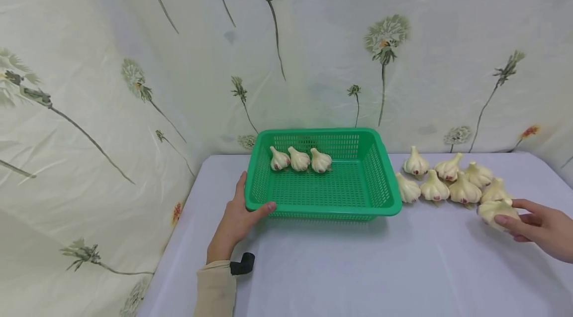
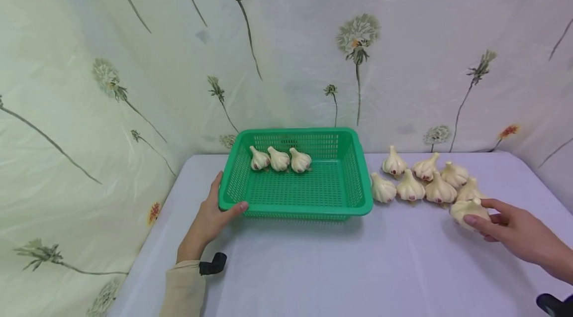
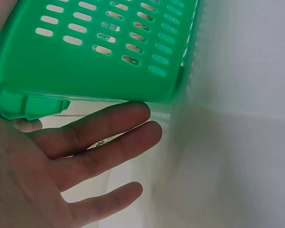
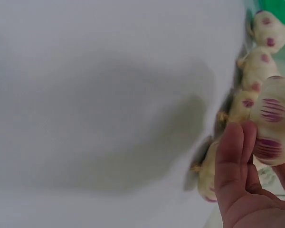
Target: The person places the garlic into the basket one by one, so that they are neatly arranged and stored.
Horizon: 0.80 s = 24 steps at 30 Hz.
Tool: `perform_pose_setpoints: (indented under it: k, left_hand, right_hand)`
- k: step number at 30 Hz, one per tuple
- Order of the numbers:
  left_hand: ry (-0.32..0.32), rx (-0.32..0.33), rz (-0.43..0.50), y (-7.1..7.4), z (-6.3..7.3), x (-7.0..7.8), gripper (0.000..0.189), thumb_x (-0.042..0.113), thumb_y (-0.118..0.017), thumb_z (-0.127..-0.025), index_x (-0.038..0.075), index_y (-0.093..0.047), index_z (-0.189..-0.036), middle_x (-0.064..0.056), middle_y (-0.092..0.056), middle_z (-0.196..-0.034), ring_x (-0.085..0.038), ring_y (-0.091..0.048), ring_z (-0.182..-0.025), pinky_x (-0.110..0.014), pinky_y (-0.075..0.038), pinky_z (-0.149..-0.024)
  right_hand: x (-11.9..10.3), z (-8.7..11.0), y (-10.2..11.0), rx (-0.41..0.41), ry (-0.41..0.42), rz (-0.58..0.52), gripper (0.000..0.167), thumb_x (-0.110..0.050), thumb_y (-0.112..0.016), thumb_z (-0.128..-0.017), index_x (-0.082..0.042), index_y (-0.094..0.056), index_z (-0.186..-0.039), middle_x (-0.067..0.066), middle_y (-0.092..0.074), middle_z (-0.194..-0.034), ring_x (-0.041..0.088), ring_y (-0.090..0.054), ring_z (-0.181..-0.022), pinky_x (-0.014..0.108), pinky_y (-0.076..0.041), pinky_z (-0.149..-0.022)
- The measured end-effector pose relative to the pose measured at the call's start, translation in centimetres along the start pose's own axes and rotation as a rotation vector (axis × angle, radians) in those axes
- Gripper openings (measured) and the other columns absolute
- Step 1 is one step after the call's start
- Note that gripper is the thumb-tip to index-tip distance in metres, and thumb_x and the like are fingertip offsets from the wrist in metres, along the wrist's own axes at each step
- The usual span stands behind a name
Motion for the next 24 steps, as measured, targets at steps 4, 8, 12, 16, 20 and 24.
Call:
perform_pose_setpoints:
  k: [4,8,12,16,20,24]
  left_hand:
    - [-0.009,0.003,0.0,0.0,-0.1,-0.1,0.12,0.068,-0.078,-0.086,0.032,-0.004,-0.172,-0.026,-0.052,-0.157,-0.042,-0.056,-0.14,-0.063,-0.045,-0.11]
    - [-0.012,0.003,0.008,-0.1,-0.1,-0.1,0.119,0.067,-0.079,-0.086,0.032,-0.005,-0.172,-0.025,-0.053,-0.156,-0.041,-0.056,-0.139,-0.062,-0.046,-0.109]
    - [-0.012,0.003,0.015,-0.2,-0.1,-0.2,0.119,0.068,-0.079,-0.086,0.032,-0.005,-0.172,-0.023,-0.052,-0.157,-0.04,-0.056,-0.14,-0.062,-0.045,-0.11]
    - [-0.013,0.002,0.01,-0.2,-0.1,-0.3,0.119,0.069,-0.078,-0.086,0.032,-0.005,-0.172,-0.024,-0.053,-0.156,-0.04,-0.057,-0.139,-0.062,-0.046,-0.109]
    - [-0.015,0.006,0.015,-0.1,-0.1,-0.3,0.119,0.069,-0.079,-0.085,0.035,-0.005,-0.172,-0.023,-0.054,-0.156,-0.039,-0.058,-0.138,-0.061,-0.046,-0.109]
    - [-0.022,0.008,0.02,0.0,-0.3,-0.3,0.118,0.068,-0.079,-0.085,0.034,-0.006,-0.172,-0.023,-0.054,-0.156,-0.039,-0.057,-0.138,-0.061,-0.046,-0.109]
  right_hand:
    - [-1.6,-0.3,0.0,-0.027,0.02,-0.03,0.095,-0.046,-0.056,-0.11,0.035,-0.02,-0.144,0.036,-0.074,-0.102,0.035,-0.077,-0.084,0.045,-0.062,-0.072]
    - [-3.0,-0.6,0.1,-0.053,0.03,-0.048,0.098,-0.046,-0.056,-0.11,0.036,-0.016,-0.144,0.038,-0.072,-0.108,0.035,-0.077,-0.087,0.047,-0.062,-0.075]
    - [-4.5,-1.0,0.3,-0.082,0.049,-0.048,0.099,-0.046,-0.058,-0.109,0.035,-0.015,-0.146,0.038,-0.071,-0.112,0.032,-0.077,-0.089,0.048,-0.062,-0.077]
    - [-6.2,-1.1,0.6,-0.077,0.121,-0.038,0.092,-0.038,-0.06,-0.109,0.035,-0.019,-0.147,0.036,-0.073,-0.114,0.019,-0.077,-0.084,0.046,-0.062,-0.077]
    - [-7.7,-1.4,0.9,-0.055,0.174,-0.034,0.086,-0.034,-0.062,-0.11,0.032,-0.023,-0.149,0.036,-0.072,-0.117,0.002,-0.072,-0.079,0.038,-0.063,-0.074]
    - [-9.2,-2.1,1.3,-0.026,0.176,0.002,0.086,-0.041,-0.064,-0.108,0.025,-0.031,-0.151,0.036,-0.07,-0.121,-0.004,-0.064,-0.081,0.029,-0.057,-0.065]
Point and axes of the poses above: each hand's wrist, its own z-axis away from the middle knuckle, its own y-axis out of the back of the hand, x = y × z, the point moved 6 cm from there along -z, towards the middle knuckle
